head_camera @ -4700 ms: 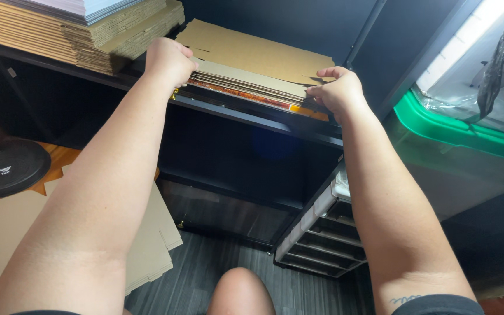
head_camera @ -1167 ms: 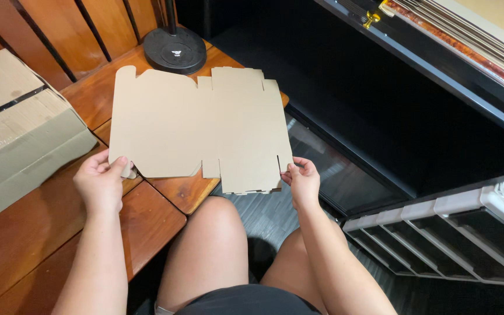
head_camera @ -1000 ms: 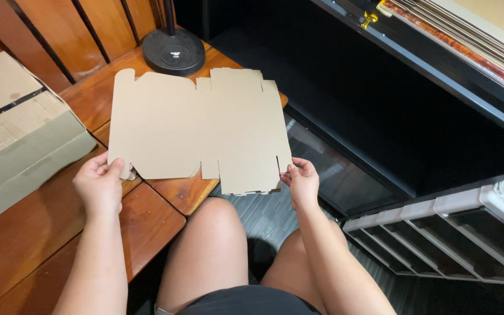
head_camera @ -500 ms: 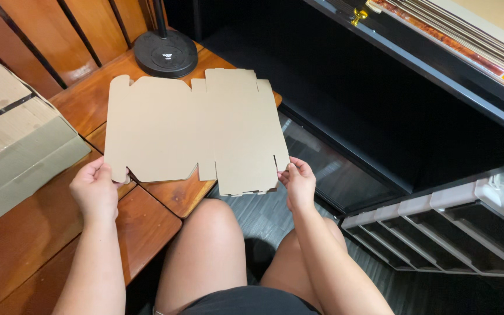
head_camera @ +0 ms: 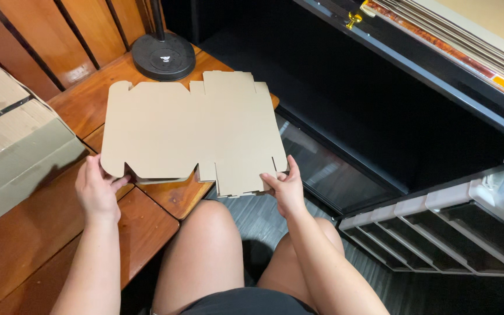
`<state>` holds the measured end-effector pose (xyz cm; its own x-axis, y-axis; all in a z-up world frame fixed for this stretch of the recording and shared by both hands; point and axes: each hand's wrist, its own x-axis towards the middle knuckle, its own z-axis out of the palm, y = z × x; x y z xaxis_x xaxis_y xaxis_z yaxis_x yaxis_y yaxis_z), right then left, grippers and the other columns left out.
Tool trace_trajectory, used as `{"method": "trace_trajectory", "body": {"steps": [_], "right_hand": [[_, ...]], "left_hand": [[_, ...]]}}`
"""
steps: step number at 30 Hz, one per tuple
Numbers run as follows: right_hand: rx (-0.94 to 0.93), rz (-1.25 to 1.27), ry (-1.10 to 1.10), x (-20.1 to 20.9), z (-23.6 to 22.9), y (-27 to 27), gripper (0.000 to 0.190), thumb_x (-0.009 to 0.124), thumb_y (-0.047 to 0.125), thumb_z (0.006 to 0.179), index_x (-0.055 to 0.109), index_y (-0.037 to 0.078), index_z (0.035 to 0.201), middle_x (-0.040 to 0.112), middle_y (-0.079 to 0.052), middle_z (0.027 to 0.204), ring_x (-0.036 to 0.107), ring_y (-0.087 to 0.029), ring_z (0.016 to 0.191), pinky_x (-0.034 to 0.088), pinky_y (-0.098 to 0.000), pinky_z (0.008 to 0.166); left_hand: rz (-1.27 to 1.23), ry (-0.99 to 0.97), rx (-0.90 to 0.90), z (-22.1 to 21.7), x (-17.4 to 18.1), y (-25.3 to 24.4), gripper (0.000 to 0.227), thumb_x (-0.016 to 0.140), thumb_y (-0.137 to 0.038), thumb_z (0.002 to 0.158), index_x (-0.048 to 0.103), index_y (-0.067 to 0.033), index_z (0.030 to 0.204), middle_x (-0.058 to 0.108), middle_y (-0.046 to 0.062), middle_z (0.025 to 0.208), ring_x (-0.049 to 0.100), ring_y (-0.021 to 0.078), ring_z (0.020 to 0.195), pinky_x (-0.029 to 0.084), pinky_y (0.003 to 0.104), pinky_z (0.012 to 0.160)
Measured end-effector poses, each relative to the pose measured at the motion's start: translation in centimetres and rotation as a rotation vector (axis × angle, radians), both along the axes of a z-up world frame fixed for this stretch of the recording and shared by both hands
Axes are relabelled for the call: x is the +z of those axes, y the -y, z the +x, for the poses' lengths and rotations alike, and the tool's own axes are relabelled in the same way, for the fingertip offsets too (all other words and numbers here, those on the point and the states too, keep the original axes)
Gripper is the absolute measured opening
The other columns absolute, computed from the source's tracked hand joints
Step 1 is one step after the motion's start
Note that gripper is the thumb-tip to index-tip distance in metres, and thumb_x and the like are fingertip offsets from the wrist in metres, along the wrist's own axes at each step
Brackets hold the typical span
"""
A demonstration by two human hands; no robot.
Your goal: The person repeatedly picks up flat cardboard pieces from a wooden bench, aligns them, and places them onto a stack on a black shelf. The person continues this cycle of picking, aligning, and stacking the cardboard pieces throughout the video.
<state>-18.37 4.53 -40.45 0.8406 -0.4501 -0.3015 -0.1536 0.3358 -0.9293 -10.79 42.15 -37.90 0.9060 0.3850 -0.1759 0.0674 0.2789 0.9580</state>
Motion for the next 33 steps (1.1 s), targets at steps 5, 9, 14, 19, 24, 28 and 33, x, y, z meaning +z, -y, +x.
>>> {"method": "trace_trajectory", "body": {"steps": [5,9,14,19,24,28,33], "right_hand": [[-0.028,-0.028,0.015,-2.0,0.6,0.8,0.11,0.08,-0.009,0.084,0.012,0.016,0.167,0.07,-0.017,0.097,0.076,-0.031,0.078,0.067,-0.0494,0.069],[-0.028,-0.07,0.009,-2.4,0.7,0.9,0.098,0.073,-0.008,0.09,0.016,0.015,0.166,0.068,-0.013,0.094,0.074,-0.026,0.075,0.069,-0.044,0.067],[-0.029,-0.06,-0.006,-3.7,0.9,1.4,0.092,0.068,-0.007,0.094,0.018,0.019,0.167,0.067,-0.013,0.093,0.073,-0.026,0.077,0.068,-0.0454,0.069],[-0.019,-0.048,-0.012,-4.0,1.1,1.7,0.09,0.066,-0.007,0.095,0.019,0.02,0.167,0.066,-0.013,0.093,0.073,-0.027,0.076,0.069,-0.0456,0.068],[-0.03,-0.055,-0.017,-5.2,1.5,2.3,0.085,0.069,-0.006,0.094,0.026,0.02,0.163,0.066,-0.01,0.089,0.071,-0.022,0.073,0.069,-0.0406,0.065],[-0.027,-0.027,-0.001,-5.1,1.6,2.3,0.084,0.068,-0.007,0.094,0.027,0.021,0.162,0.067,-0.011,0.089,0.071,-0.023,0.072,0.068,-0.0401,0.064],[-0.018,0.024,0.031,-6.1,1.8,2.7,0.085,0.067,-0.006,0.094,0.026,0.023,0.163,0.069,-0.013,0.093,0.073,-0.024,0.076,0.068,-0.0422,0.068]], "left_hand": [[-0.177,0.233,-0.025,0.2,2.5,3.4,0.053,0.039,-0.056,0.109,0.055,-0.011,0.131,0.059,0.013,0.122,0.064,0.0335,0.122,0.054,0.064,0.101],[-0.251,0.324,-0.075,0.3,5.1,7.1,0.071,0.029,-0.076,0.095,0.058,-0.0193,0.127,0.065,0.008,0.122,0.067,0.0228,0.118,0.056,0.044,0.102],[-0.264,0.324,-0.268,0.3,6.1,11.5,0.069,0.026,-0.078,0.095,0.051,-0.025,0.131,0.059,-0.005,0.127,0.057,0.0142,0.117,0.041,0.032,0.102],[-0.023,0.392,-0.578,1.2,4.3,14.3,0.082,0.014,-0.07,0.103,0.059,-0.0139,0.142,0.06,0.008,0.147,0.05,0.0283,0.141,0.033,0.046,0.114],[0.3,0.235,-0.66,2.7,0.6,15.6,0.048,0.049,-0.055,0.107,0.07,-0.0201,0.133,0.069,0.009,0.134,0.056,0.0283,0.137,0.04,0.048,0.116],[0.419,0.141,-0.598,3.9,-2.5,16.4,0.041,0.074,-0.041,0.098,0.07,-0.0134,0.128,0.071,0.012,0.129,0.065,0.0279,0.126,0.049,0.041,0.109],[0.502,-0.009,-0.531,4.1,-2.9,15.8,0.056,0.084,-0.04,0.087,0.067,-0.0097,0.13,0.07,0.017,0.131,0.067,0.0284,0.123,0.054,0.041,0.105]]}}
